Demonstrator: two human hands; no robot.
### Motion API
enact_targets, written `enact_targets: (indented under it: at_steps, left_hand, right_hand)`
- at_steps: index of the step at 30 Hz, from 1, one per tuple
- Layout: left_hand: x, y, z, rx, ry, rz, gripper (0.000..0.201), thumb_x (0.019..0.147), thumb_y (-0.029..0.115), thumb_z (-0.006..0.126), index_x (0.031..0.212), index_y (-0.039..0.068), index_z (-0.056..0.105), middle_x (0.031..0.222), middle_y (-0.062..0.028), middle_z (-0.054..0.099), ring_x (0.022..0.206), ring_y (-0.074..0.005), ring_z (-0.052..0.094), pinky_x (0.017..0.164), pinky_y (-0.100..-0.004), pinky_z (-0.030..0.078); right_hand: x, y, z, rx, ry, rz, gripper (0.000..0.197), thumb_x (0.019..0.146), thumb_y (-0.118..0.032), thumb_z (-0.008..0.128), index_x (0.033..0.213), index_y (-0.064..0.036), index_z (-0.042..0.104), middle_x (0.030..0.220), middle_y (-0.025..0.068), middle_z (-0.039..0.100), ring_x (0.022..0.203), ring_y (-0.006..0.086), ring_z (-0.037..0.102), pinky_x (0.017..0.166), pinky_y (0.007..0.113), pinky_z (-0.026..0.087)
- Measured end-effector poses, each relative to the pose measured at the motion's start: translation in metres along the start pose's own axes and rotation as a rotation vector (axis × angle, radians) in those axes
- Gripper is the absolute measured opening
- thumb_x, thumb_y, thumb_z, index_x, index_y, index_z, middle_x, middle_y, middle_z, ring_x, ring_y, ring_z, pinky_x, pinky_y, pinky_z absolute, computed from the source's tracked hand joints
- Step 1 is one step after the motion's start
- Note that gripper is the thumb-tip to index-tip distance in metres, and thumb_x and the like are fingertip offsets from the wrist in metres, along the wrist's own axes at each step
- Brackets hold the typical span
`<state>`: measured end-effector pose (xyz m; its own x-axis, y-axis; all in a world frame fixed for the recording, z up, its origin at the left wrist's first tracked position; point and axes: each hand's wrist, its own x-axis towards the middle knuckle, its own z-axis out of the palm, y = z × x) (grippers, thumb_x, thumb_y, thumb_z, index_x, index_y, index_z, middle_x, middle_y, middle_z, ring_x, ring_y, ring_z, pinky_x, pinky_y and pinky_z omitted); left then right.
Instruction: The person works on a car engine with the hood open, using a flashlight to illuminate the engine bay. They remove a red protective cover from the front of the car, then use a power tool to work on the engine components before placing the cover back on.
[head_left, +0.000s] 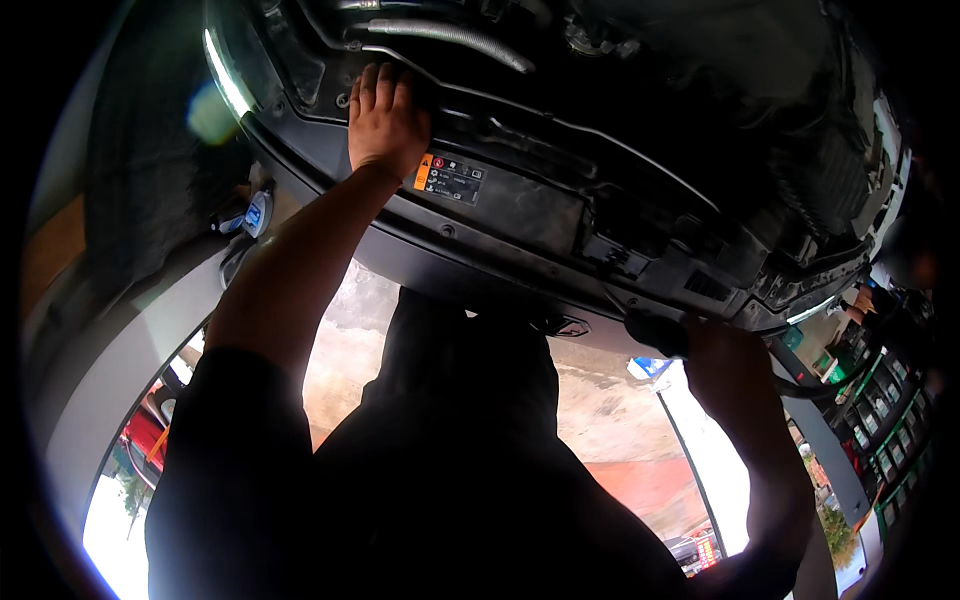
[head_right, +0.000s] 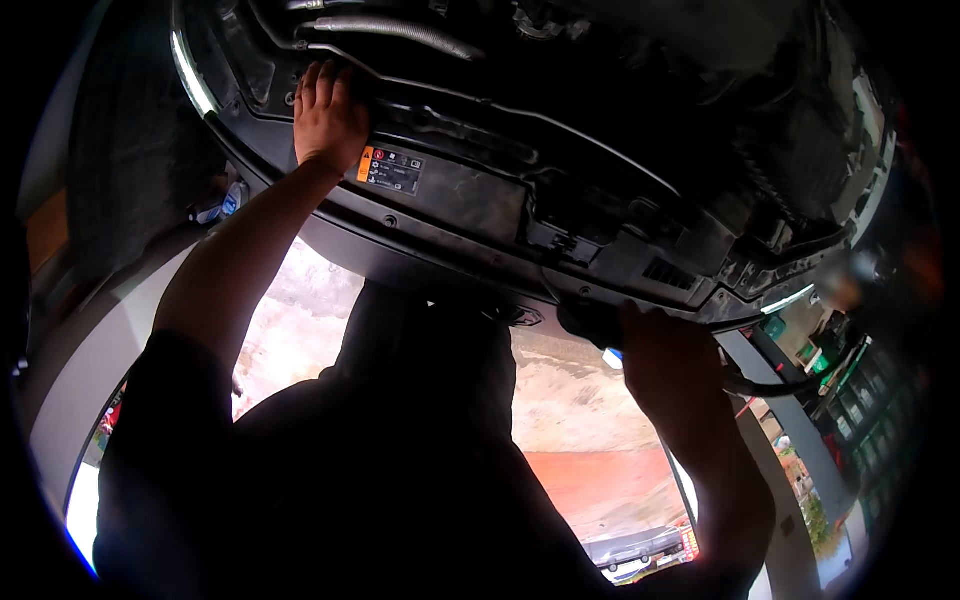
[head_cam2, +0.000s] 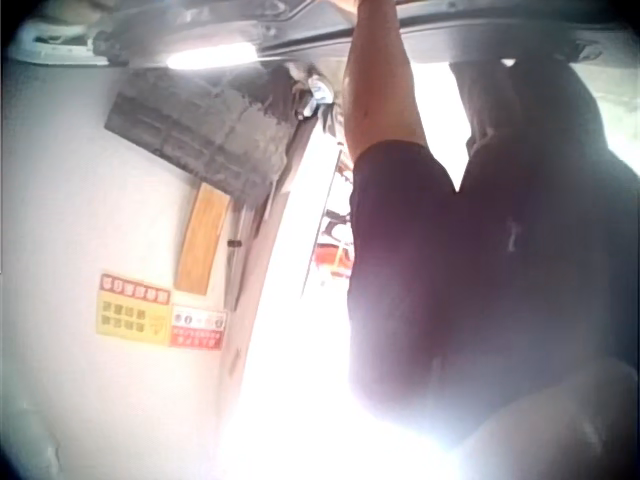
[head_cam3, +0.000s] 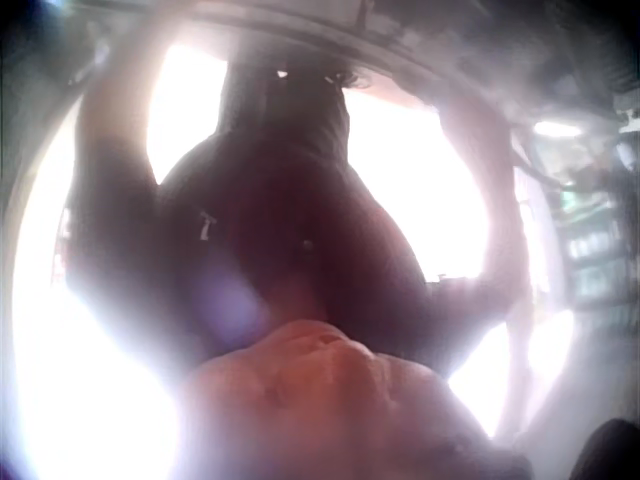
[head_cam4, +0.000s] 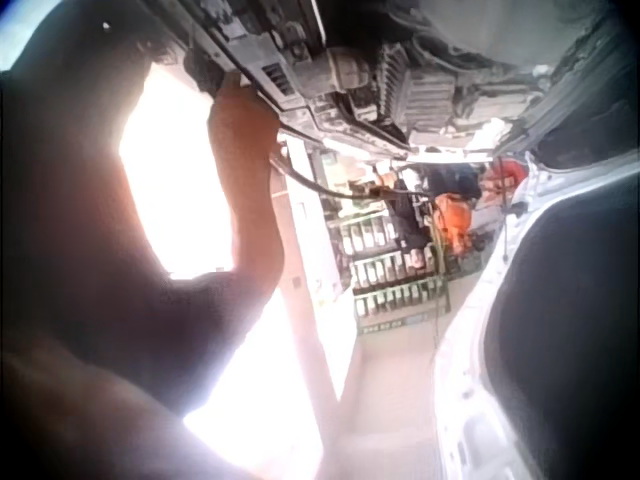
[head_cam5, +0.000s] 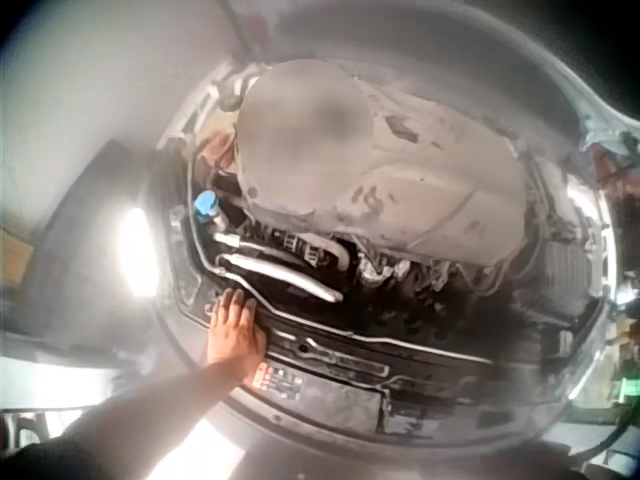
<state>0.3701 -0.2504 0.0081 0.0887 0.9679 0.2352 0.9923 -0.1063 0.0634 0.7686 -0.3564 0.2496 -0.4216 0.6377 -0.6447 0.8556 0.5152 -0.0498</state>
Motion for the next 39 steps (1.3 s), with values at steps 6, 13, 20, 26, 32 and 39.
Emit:
enact_targets:
  at_steps: [6,13,20,26,32,39]
  left_hand:
    - [0.004,0.006,0.003,-0.082,-0.01,-0.003,0.052,0.085,0.023,0.056,0.134,0.007,0.05,0.143,-0.0164,0.045,0.139,-0.0359,0.036,0.119,-0.047,0.025]
    - [0.0,-0.003,0.002,-0.089,-0.024,-0.025,0.055,0.088,0.027,0.055,0.137,0.003,0.048,0.144,-0.0162,0.044,0.141,-0.034,0.034,0.121,-0.0456,0.022]
    - [-0.005,-0.007,0.002,-0.15,-0.026,-0.043,0.052,0.09,0.028,0.054,0.136,0.003,0.049,0.145,-0.0161,0.044,0.141,-0.0347,0.033,0.12,-0.0466,0.022]
    - [-0.001,-0.006,-0.004,-0.126,-0.064,-0.042,0.054,0.09,0.029,0.053,0.137,0.003,0.049,0.145,-0.0165,0.043,0.142,-0.0351,0.033,0.12,-0.0466,0.022]
    - [-0.001,-0.003,-0.003,-0.074,-0.077,-0.017,0.055,0.088,0.029,0.054,0.136,0.003,0.05,0.146,-0.017,0.043,0.142,-0.0359,0.033,0.12,-0.0464,0.022]
    - [-0.002,-0.005,0.002,0.001,-0.075,-0.026,0.053,0.091,0.032,0.048,0.136,0.003,0.051,0.147,-0.0178,0.042,0.143,-0.036,0.03,0.121,-0.0471,0.019]
  right_hand:
    - [0.03,-0.043,-0.003,-0.234,-0.003,0.072,0.019,0.083,-0.01,0.061,0.102,-0.0077,0.064,0.069,0.0079,0.065,0.062,0.0235,0.068,0.054,0.037,0.054]
    - [0.093,-0.039,0.035,-0.326,0.023,0.081,0.017,0.086,-0.011,0.058,0.102,-0.0093,0.065,0.07,0.0076,0.068,0.066,0.0259,0.07,0.056,0.038,0.055]
    - [0.126,-0.034,0.016,-0.406,-0.212,0.141,0.026,0.087,-0.012,0.058,0.112,-0.0151,0.067,0.078,0.0077,0.071,0.077,0.0308,0.072,0.064,0.044,0.056]
    - [0.127,-0.053,0.015,-0.478,-0.178,0.193,0.022,0.088,-0.013,0.058,0.108,-0.0146,0.067,0.079,0.0082,0.072,0.076,0.0296,0.072,0.062,0.042,0.057]
    - [0.12,-0.039,0.033,-0.399,-0.13,0.149,0.023,0.087,-0.013,0.058,0.108,-0.0144,0.068,0.078,0.0092,0.071,0.074,0.0289,0.072,0.062,0.042,0.057]
    - [0.076,-0.047,0.028,-0.273,-0.04,0.178,0.023,0.086,-0.01,0.056,0.106,-0.0115,0.066,0.073,0.0097,0.07,0.073,0.0286,0.072,0.062,0.043,0.057]
